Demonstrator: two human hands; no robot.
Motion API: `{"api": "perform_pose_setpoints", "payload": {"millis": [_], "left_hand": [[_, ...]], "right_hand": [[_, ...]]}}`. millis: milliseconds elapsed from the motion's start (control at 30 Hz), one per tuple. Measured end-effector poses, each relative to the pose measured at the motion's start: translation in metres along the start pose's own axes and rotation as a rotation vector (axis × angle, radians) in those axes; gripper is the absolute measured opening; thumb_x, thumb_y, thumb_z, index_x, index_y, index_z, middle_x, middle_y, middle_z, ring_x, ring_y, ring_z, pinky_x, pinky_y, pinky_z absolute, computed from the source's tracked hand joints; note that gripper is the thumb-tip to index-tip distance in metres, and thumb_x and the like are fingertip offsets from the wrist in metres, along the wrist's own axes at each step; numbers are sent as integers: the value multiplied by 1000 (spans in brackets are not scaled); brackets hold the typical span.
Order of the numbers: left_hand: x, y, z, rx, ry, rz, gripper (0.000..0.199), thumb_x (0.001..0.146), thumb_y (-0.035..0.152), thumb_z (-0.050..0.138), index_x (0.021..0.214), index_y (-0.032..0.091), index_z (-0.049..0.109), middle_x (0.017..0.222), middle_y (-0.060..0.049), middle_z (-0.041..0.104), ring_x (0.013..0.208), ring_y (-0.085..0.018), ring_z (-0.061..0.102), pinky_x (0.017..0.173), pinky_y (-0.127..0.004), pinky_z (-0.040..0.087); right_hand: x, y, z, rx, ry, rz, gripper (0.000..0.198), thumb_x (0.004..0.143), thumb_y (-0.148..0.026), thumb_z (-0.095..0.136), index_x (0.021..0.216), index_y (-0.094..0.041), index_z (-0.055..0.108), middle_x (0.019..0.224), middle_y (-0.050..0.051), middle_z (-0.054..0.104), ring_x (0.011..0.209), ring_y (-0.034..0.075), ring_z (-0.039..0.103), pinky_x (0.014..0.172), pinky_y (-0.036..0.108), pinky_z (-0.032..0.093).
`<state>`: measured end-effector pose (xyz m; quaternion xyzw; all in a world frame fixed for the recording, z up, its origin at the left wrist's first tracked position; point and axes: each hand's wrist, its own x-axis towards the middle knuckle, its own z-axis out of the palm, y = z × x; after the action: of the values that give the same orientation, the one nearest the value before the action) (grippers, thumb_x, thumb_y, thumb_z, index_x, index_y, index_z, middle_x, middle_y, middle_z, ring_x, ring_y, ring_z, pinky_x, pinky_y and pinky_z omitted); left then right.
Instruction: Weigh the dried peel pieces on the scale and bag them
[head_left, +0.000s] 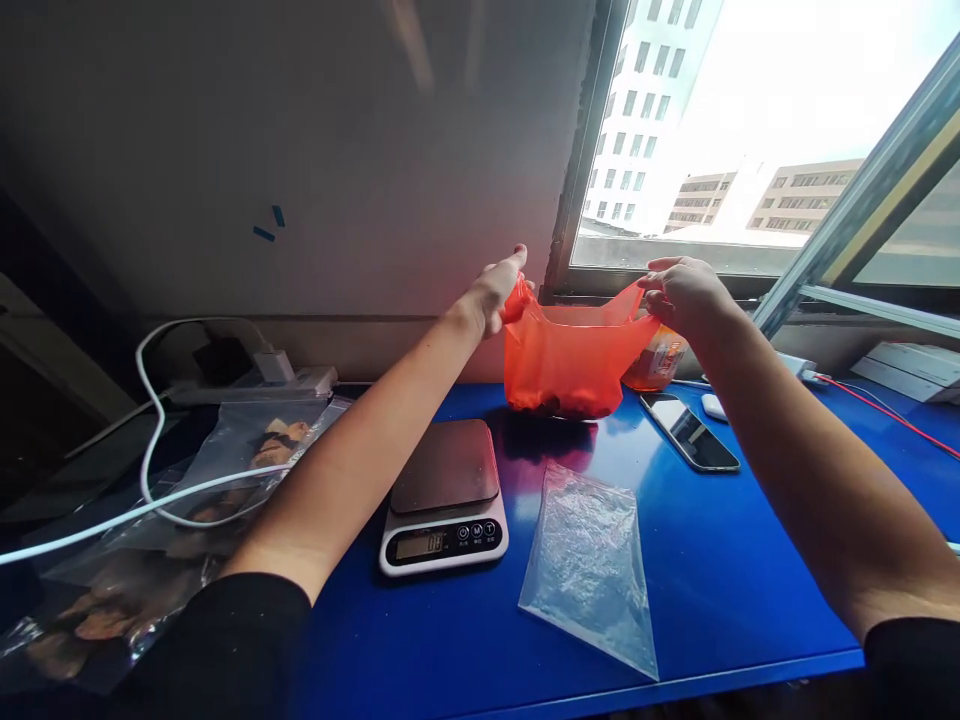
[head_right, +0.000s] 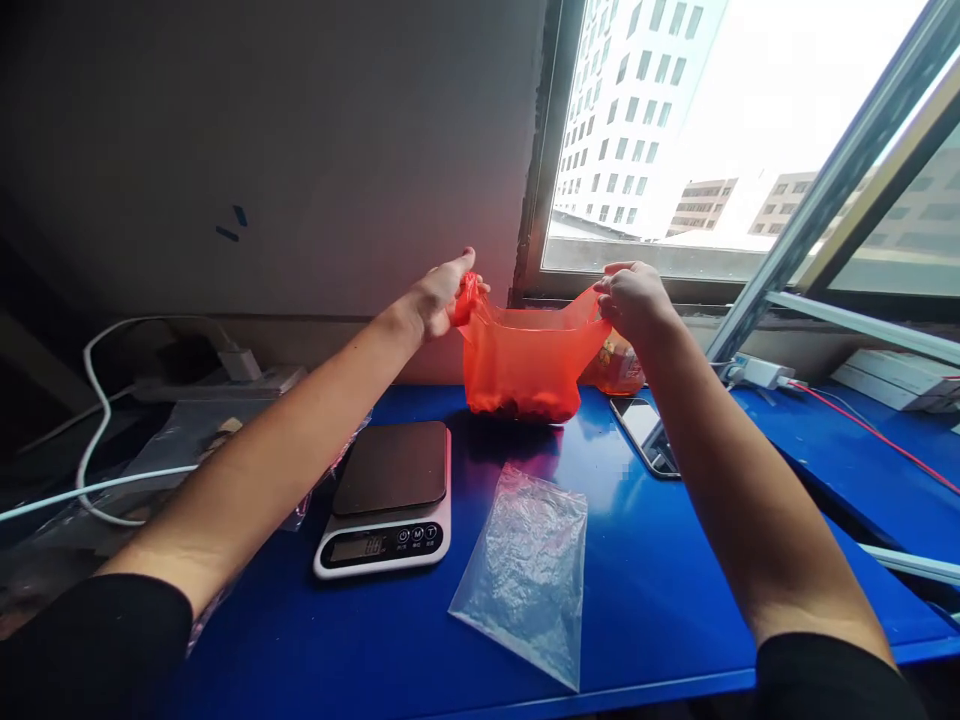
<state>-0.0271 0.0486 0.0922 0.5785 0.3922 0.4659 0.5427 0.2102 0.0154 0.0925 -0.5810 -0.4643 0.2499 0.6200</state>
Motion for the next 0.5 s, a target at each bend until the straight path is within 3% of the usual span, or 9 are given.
{"api": "perform_pose_setpoints", "payload": {"millis": [100,200,300,367,500], "left_hand": [[-13,-15,0,273,-27,100,33,94,49,47,94,16,51,86,-5,59,59,-9,53,55,-22,43],[-28,-25,1,441,-150,110,28,89,42,57,84,14,54,83,-6,61,57,-10,53,54,-23,41],[-40,-25,-1,497,-177,111,24,88,35,59,81,13,55,84,-8,63,62,-12,56,57,-24,42],[-48,-22,-4,508,-162,122,23,89,35,57,97,13,56,96,-10,64,72,-14,60,62,-24,45],[-62,-20,-12,533,-132,123,55,85,39,61,132,18,40,118,-14,61,87,-18,63,69,-25,49]], "right_hand": [[-12,-7,4,40,2,86,27,73,-2,55,92,-21,54,76,0,61,48,5,49,42,18,39],[-30,-13,11,16,-68,33,29,74,-2,55,96,-21,56,80,1,61,48,6,53,41,18,40],[-47,-13,15,34,-147,-4,23,75,-4,57,94,-18,58,79,2,60,51,8,58,41,19,41],[-54,-10,15,99,-213,9,18,76,-6,59,91,-17,59,79,3,60,55,10,62,46,20,46],[-63,0,9,182,-227,28,19,72,-8,61,88,-18,57,78,2,57,61,13,65,53,24,51]]}}
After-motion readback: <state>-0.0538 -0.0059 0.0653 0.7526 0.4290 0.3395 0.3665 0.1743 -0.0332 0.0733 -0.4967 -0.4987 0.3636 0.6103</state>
